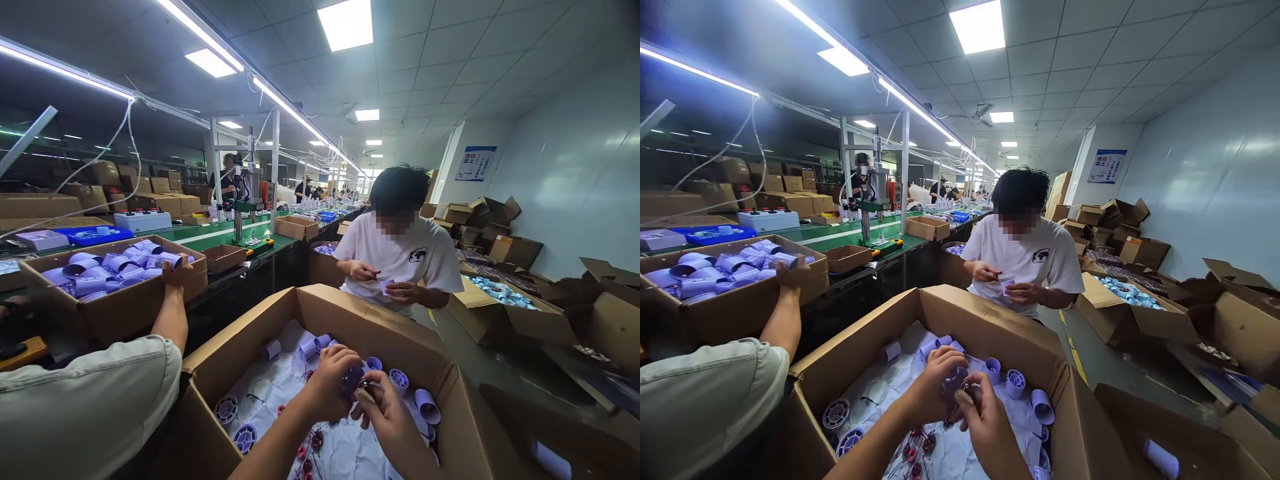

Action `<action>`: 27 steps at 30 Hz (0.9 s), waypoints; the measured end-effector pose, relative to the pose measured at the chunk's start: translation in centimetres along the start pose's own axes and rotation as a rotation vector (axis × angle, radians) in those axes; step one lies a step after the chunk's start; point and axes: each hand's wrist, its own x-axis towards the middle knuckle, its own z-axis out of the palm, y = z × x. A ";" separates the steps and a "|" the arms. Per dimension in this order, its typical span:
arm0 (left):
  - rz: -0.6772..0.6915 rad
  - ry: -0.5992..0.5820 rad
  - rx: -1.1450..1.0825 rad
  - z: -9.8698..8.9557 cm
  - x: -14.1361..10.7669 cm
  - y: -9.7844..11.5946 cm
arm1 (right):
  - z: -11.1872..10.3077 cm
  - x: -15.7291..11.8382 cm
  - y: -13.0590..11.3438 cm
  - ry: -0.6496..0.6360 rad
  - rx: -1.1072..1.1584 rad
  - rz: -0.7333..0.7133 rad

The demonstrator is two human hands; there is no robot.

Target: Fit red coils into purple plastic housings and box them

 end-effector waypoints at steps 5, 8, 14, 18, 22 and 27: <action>0.026 0.050 0.022 1.0 -0.1 0.5 | -0.3 0.1 0.8 0.222 -0.445 -0.190; 0.099 0.087 -0.029 1.4 -0.2 0.8 | -0.2 0.0 0.8 0.276 -0.572 -0.213; 0.148 0.123 -0.057 1.7 -0.4 0.8 | 0.4 -0.4 0.7 0.310 -0.802 -0.230; 0.191 0.174 -0.083 1.8 -0.3 0.8 | 0.8 -0.8 0.5 0.349 -0.925 -0.300; 0.286 0.188 -0.137 1.8 -0.3 1.0 | 1.1 -1.2 -0.2 0.416 -1.058 -0.329; 0.275 0.111 -0.184 1.0 -0.3 1.5 | 1.2 -1.1 -1.3 0.511 -1.000 -0.207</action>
